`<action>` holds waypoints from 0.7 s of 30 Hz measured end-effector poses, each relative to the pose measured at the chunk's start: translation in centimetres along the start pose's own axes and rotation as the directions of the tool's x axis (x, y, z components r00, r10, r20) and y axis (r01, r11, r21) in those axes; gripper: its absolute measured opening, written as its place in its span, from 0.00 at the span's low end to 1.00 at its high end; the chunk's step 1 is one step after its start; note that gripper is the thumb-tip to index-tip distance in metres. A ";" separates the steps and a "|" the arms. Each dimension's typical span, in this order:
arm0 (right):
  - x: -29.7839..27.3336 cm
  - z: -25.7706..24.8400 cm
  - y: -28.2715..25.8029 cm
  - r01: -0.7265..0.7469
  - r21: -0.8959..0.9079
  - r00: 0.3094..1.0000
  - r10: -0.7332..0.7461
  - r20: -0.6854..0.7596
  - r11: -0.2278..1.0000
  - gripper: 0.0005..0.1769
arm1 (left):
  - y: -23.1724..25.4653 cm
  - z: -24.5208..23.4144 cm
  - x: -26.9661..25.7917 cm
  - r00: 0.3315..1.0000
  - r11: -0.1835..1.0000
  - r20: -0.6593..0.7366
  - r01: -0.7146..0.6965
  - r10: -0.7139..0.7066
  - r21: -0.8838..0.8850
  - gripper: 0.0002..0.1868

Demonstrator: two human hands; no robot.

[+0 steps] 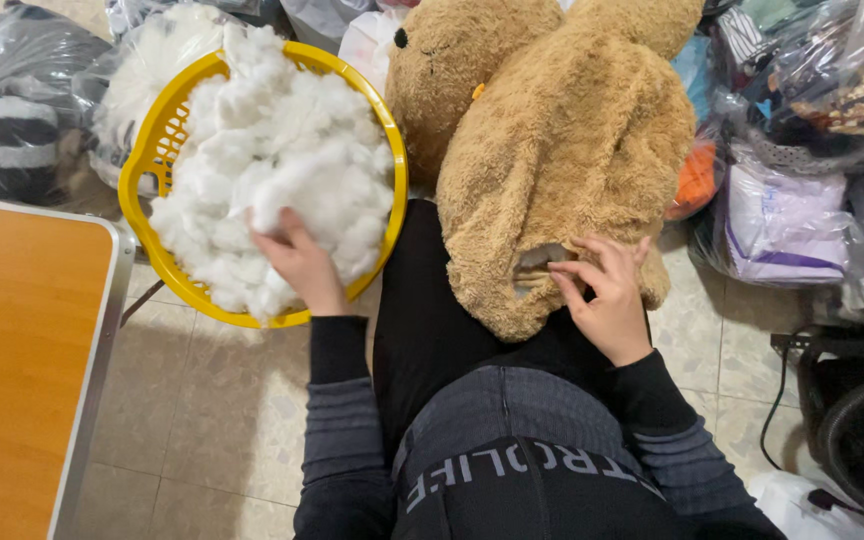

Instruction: The person repeatedly takes handfuls of white stuffing from a yellow basket and inserts them into an opening on the back of a large brown teddy bear. They push and compress the stuffing into the bear's body to fill it out.

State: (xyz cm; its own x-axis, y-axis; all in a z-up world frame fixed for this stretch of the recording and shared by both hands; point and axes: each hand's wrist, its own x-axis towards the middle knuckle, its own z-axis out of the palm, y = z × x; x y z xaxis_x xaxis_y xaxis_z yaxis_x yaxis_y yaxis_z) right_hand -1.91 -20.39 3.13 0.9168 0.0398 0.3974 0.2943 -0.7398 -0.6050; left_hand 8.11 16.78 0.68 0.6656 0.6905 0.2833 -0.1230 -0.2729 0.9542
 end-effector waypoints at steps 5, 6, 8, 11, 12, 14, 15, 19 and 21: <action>-0.6 1.0 0.3 -0.010 -0.017 1.000 0.011 0.027 1.000 0.07 | -0.4 -1.3 0.3 0.982 0.969 -0.013 -0.186 0.191 0.165 0.46; -0.6 1.2 0.4 -0.027 -0.023 0.999 0.028 0.032 0.999 0.07 | -0.1 -1.0 -1.0 0.965 0.940 0.028 -0.259 0.259 0.222 0.45; -0.7 1.5 0.8 -0.027 -0.094 0.999 0.030 0.024 0.995 0.06 | 0.9 -0.1 -4.2 0.937 0.905 0.138 -0.346 0.320 0.249 0.44; -0.6 1.8 1.1 0.011 -0.170 1.000 -0.011 0.001 0.985 0.06 | 3.0 2.9 -9.7 0.922 0.966 0.316 -0.168 0.226 -0.198 0.41; -0.5 1.9 1.2 0.029 -0.192 1.000 -0.031 -0.007 0.981 0.06 | 3.8 3.3 -11.1 0.856 0.943 0.421 -0.332 0.299 0.005 0.27; -0.2 2.5 1.3 0.021 -0.229 1.000 -0.022 -0.003 0.973 0.06 | 5.1 4.3 -13.4 0.710 0.825 0.613 -0.542 0.347 0.159 0.13; -0.3 2.8 1.5 0.002 -0.254 1.000 -0.003 -0.003 0.967 0.06 | 5.5 4.8 -14.5 0.632 0.803 0.692 -0.583 0.350 0.126 0.10; 0.3 4.5 2.7 0.030 -0.403 0.999 -0.035 -0.005 0.915 0.15 | 5.6 6.7 -17.0 0.403 0.710 0.854 -0.702 0.329 0.058 0.12; 0.5 5.3 2.9 -0.030 -0.427 0.999 0.033 -0.001 0.904 0.16 | 4.9 7.3 -17.5 0.359 0.663 0.888 -0.744 0.288 0.086 0.13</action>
State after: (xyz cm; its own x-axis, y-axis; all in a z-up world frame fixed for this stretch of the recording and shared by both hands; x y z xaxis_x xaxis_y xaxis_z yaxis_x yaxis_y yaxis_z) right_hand 0.82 -18.94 -2.10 0.9257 0.0150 0.3780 0.1232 -0.9567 -0.2637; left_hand 1.22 -1.47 -0.30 0.8570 -0.4252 0.2911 -0.5135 -0.7517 0.4139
